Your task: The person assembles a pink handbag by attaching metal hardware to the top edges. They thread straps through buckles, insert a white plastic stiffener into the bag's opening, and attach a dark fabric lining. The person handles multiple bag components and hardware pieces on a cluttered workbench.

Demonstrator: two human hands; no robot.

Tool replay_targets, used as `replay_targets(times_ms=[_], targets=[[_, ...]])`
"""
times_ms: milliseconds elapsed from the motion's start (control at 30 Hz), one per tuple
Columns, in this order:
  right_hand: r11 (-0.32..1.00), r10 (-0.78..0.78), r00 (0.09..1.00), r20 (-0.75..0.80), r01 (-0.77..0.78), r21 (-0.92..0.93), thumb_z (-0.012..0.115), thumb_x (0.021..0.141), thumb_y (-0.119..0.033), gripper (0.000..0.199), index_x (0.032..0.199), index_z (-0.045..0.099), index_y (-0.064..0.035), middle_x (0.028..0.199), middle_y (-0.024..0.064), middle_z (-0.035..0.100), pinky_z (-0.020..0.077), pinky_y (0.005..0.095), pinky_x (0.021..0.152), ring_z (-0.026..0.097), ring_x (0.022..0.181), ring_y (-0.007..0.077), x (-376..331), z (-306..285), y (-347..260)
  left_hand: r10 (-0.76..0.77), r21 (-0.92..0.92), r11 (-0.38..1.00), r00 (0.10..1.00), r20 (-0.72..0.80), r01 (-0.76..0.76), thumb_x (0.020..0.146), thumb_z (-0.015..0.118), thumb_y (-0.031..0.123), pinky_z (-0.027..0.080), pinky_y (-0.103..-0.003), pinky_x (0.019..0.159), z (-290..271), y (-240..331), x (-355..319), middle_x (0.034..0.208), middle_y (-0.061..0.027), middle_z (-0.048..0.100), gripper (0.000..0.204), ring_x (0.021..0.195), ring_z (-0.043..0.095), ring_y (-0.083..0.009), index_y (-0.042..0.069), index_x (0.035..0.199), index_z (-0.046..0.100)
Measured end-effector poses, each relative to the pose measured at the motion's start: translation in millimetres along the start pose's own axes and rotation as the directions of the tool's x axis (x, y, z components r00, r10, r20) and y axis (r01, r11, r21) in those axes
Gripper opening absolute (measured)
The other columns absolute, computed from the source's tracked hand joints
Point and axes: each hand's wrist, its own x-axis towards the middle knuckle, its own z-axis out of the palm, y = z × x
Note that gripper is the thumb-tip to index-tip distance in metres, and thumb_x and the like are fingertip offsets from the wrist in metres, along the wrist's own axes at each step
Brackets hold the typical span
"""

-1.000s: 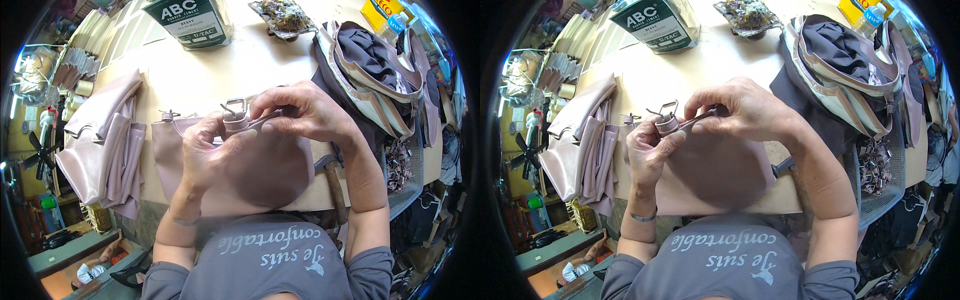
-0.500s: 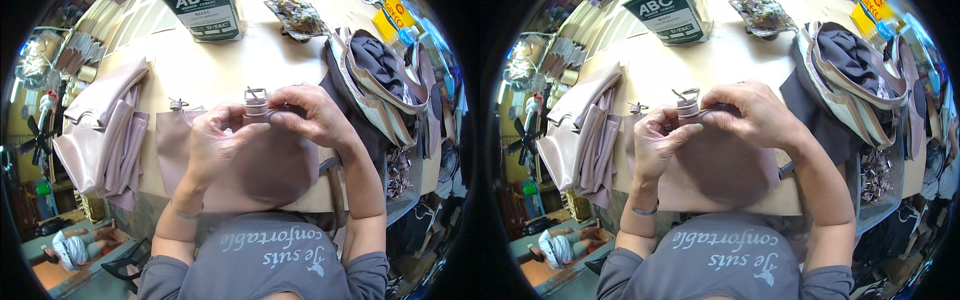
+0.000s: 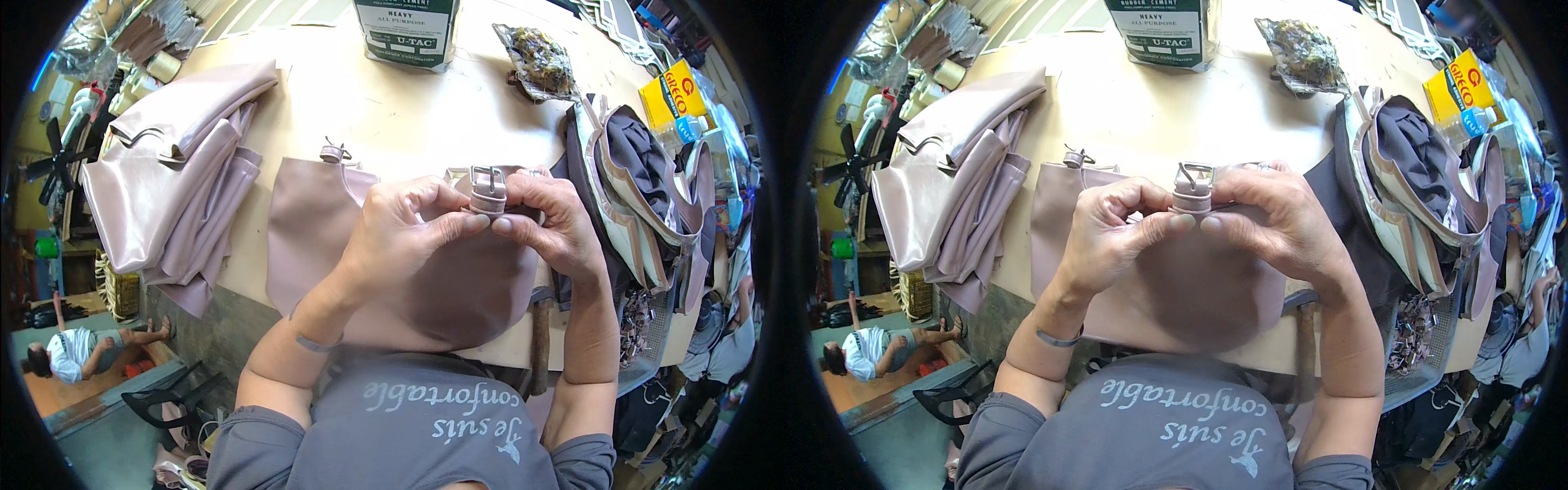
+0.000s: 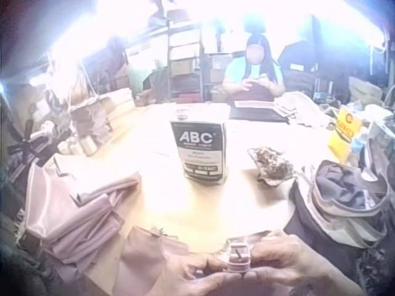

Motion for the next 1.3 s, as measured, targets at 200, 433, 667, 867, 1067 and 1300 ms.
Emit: replay_targets(times_ms=[200, 433, 667, 867, 1067, 1300], targets=[[0.993, 0.115, 0.989, -0.09, -0.115, 0.006, 0.065, 0.075, -0.016, 0.019, 0.087, 0.063, -0.0018, 0.073, 0.0108, 0.061, 0.0442, 0.0303, 0.066, 0.058, 0.068, 0.0238, 0, 7, -4, 0.02, 0.11, 0.994, 0.999, -0.047, -0.015, 0.079, 0.065, 0.007, 0.047, -0.023, 0.069, 3, 2, 1, 0.083, -0.0032, 0.065, 0.015, 0.075, 0.056, -0.0075, -0.002, 0.091, 0.064], [0.999, -0.026, 0.999, 0.039, 0.025, 0.045, 0.061, 0.078, -0.014, 0.016, 0.09, 0.061, -0.0024, 0.073, 0.0135, 0.059, 0.0447, 0.0317, 0.062, 0.057, 0.065, 0.0256, -1, -1, 17, -0.19, 0.134, 0.974, 0.981, 0.033, 0.184, 0.08, 0.063, 0.008, 0.044, -0.02, 0.073, 5, 7, 4, 0.092, -0.0037, 0.063, 0.025, 0.082, 0.053, -0.0042, -0.003, 0.102, 0.06], [0.935, -0.155, 0.986, -0.061, 0.126, -0.333, 0.055, 0.08, -0.018, 0.012, 0.079, 0.054, -0.0064, 0.068, 0.0103, 0.055, 0.0408, 0.0387, 0.068, 0.055, 0.07, 0.0305, 0, 11, 17, 0.012, 0.13, 0.992, 1.0, -0.014, -0.01, 0.08, 0.063, 0.006, 0.045, -0.019, 0.067, 13, -2, 8, 0.082, 0.001, 0.061, 0.019, 0.073, 0.052, -0.0038, -0.002, 0.098, 0.061], [0.95, -0.161, 0.982, -0.101, 0.127, -0.285, 0.049, 0.087, -0.025, 0.02, 0.079, 0.056, -0.0071, 0.069, 0.0086, 0.055, 0.0401, 0.0356, 0.074, 0.054, 0.069, 0.0278, -5, -10, 54, -0.026, 0.037, 0.999, 0.997, -0.074, 0.029, 0.082, 0.061, 0.006, 0.043, -0.017, 0.067, 14, -6, 8, 0.081, 0.0022, 0.059, 0.014, 0.073, 0.051, -0.0027, -0.001, 0.094, 0.062], [0.997, 0.008, 0.994, -0.108, -0.016, -0.072, 0.051, 0.087, -0.026, 0.024, 0.077, 0.056, -0.0049, 0.066, 0.0102, 0.054, 0.0415, 0.0334, 0.068, 0.051, 0.063, 0.0268, -6, -11, 63, -0.055, -0.048, 0.998, 0.995, -0.088, 0.051, 0.082, 0.062, 0.006, 0.043, -0.017, 0.066, 16, -9, 14, 0.082, 0.0021, 0.059, 0.014, 0.073, 0.05, -0.0025, -0.001, 0.094, 0.062], [0.972, -0.185, 0.982, -0.021, 0.18, -0.149, 0.06, 0.08, -0.03, 0.022, 0.077, 0.058, -0.0077, 0.068, 0.0084, 0.057, 0.04, 0.0371, 0.075, 0.054, 0.069, 0.0273, 2, 1, 46, -0.125, 0.049, 0.991, 0.991, -0.044, 0.127, 0.081, 0.061, 0.005, 0.04, -0.017, 0.062, 12, -1, 13, 0.077, 0.0036, 0.058, 0.008, 0.069, 0.048, -0.0021, 0.001, 0.086, 0.064]])
